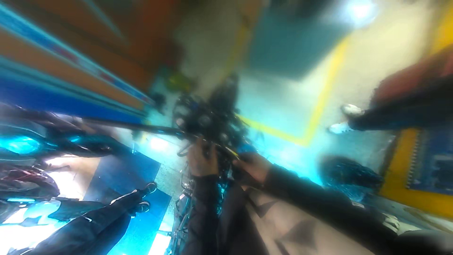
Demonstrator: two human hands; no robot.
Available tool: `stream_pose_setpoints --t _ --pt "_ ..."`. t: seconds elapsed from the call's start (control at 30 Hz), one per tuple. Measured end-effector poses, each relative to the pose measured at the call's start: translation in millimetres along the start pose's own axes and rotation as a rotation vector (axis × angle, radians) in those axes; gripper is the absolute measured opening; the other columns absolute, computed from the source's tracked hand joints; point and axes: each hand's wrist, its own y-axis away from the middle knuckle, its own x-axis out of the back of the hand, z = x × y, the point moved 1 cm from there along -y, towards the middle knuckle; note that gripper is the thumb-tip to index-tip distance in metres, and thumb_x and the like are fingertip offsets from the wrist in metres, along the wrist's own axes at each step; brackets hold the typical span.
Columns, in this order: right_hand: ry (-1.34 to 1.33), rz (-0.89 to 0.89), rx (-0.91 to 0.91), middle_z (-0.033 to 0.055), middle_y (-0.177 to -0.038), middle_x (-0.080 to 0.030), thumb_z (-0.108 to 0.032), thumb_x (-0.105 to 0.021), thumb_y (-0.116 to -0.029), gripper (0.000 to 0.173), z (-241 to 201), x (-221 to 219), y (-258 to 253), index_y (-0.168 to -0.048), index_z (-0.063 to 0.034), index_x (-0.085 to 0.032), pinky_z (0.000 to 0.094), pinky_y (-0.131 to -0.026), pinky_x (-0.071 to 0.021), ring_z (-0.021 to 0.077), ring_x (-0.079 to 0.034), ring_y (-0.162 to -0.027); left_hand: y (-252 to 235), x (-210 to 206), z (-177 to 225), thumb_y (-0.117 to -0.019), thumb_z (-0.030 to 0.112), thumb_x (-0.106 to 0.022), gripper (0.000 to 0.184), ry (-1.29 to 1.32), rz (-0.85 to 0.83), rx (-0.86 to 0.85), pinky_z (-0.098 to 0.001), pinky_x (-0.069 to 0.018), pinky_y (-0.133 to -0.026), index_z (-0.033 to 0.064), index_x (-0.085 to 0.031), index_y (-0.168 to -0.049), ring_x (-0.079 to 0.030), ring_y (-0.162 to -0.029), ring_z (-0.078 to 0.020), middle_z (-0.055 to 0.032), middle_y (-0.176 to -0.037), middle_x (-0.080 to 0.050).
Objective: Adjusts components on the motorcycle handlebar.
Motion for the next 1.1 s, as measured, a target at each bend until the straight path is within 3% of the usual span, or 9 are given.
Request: stream_pose_setpoints --t 0.2,0.3,0.37,0.43,0.57,0.7,0.8,0.93,1.1 --pt "-0.010 0.006 0.007 0.0076 -0.078 -0.062 -0.037 -0.058 -0.1050 0.033 0.1 0.6 0.5 -0.113 -0.0066 -0.068 0.0357 -0.061 -0.0508 0.0162 -0.057 -0.063 2.7 -5.5 13.3 -0.0913 0.006 -0.069 0.039 -0.033 -0.004 -0.027 -0.0521 -0.0533 -0.093 0.0001 -0.064 -0.130 -0.070 -0.101 -0.0326 -0.0141 -0.108 -0.075" --pt "-0.005 -0.002 0.002 0.0070 -0.078 -0.062 -0.036 -0.057 -0.1054 0.032 -1.2 1.3 1.3 -0.113 -0.0072 -0.068 0.0359 -0.062 -0.0511 0.0160 -0.058 -0.064 5.3 -8.4 13.5 -0.0869 0.014 -0.073 0.042 -0.030 0.053 -0.007 -0.0514 -0.0520 -0.098 0.0031 -0.067 -0.127 -0.068 -0.107 -0.0320 -0.0136 -0.111 -0.073" --pt "-0.022 -0.005 -0.017 0.0058 -0.074 -0.060 -0.037 -0.056 -0.1057 0.032 1.0 0.6 0.1 -0.115 -0.0087 -0.067 0.0329 -0.055 -0.0494 0.0144 -0.054 -0.057 6.2 -9.0 13.1 -0.0875 0.020 -0.077 0.043 -0.032 0.070 0.058 -0.0506 -0.0524 -0.096 0.0035 -0.067 -0.125 -0.068 -0.104 -0.0302 -0.0121 -0.107 -0.073" --pt "-0.029 -0.013 -0.033 0.0058 -0.071 -0.058 -0.037 -0.055 -0.1061 0.032 3.5 0.7 -1.3 -0.115 -0.0087 -0.067 0.0328 -0.053 -0.0480 0.0148 -0.053 -0.055 6.2 -10.9 13.5 -0.0908 0.017 -0.074 0.037 -0.020 0.066 0.083 -0.0482 -0.0530 -0.095 0.0028 -0.066 -0.125 -0.069 -0.100 -0.0277 -0.0090 -0.100 -0.074" --pt "-0.042 -0.010 -0.019 0.0047 -0.069 -0.057 -0.033 -0.055 -0.1068 0.029 0.6 1.2 1.8 -0.113 -0.0084 -0.067 0.0300 -0.050 -0.0468 0.0129 -0.052 -0.053 6.1 -13.4 14.7 -0.0891 0.005 -0.069 0.041 0.042 0.070 0.031 -0.0457 -0.0538 -0.096 0.0020 -0.064 -0.130 -0.070 -0.103 -0.0266 -0.0086 -0.106 -0.076" --pt "-0.039 -0.006 -0.028 0.0047 -0.069 -0.058 -0.034 -0.055 -0.1065 0.030 1.1 0.9 0.0 -0.112 -0.0081 -0.067 0.0292 -0.050 -0.0468 0.0127 -0.052 -0.052 5.7 -13.9 6.0 -0.0837 0.018 -0.079 0.058 0.081 0.083 0.091 -0.0470 -0.0528 -0.099 0.0022 -0.059 -0.135 -0.068 -0.107 -0.0261 -0.0095 -0.111 -0.073" --pt "-0.036 -0.013 -0.042 0.0039 -0.068 -0.057 -0.034 -0.054 -0.1070 0.029 -1.0 1.0 0.4 -0.110 -0.0079 -0.067 0.0275 -0.048 -0.0463 0.0117 -0.051 -0.051 1.2 -11.1 6.9 -0.0883 0.018 -0.077 0.051 0.030 0.039 0.092 -0.0483 -0.0537 -0.093 0.0024 -0.060 -0.135 -0.070 -0.096 -0.0240 -0.0060 -0.100 -0.075" --pt "-0.054 -0.013 -0.024 0.0041 -0.069 -0.057 -0.034 -0.055 -0.1066 0.029 1.1 0.3 -1.0 -0.112 -0.0081 -0.067 0.0283 -0.049 -0.0462 0.0122 -0.051 -0.051 3.3 -13.2 2.9 -0.0898 0.007 -0.068 0.045 0.019 0.073 -0.065 -0.0466 -0.0545 -0.095 0.0058 -0.063 -0.134 -0.071 -0.102 -0.0248 -0.0051 -0.107 -0.077" --pt "-0.074 -0.015 -0.063 0.0040 -0.069 -0.055 -0.036 -0.055 -0.1065 0.031 1.9 -0.3 -1.0 -0.119 -0.0091 -0.065 0.0281 -0.047 -0.0451 0.0121 -0.049 -0.050 -0.2 -8.1 3.8 -0.0876 0.017 -0.077 0.053 0.022 0.027 0.031 -0.0510 -0.0519 -0.095 0.0031 -0.060 -0.136 -0.069 -0.102 -0.0283 -0.0082 -0.105 -0.074"
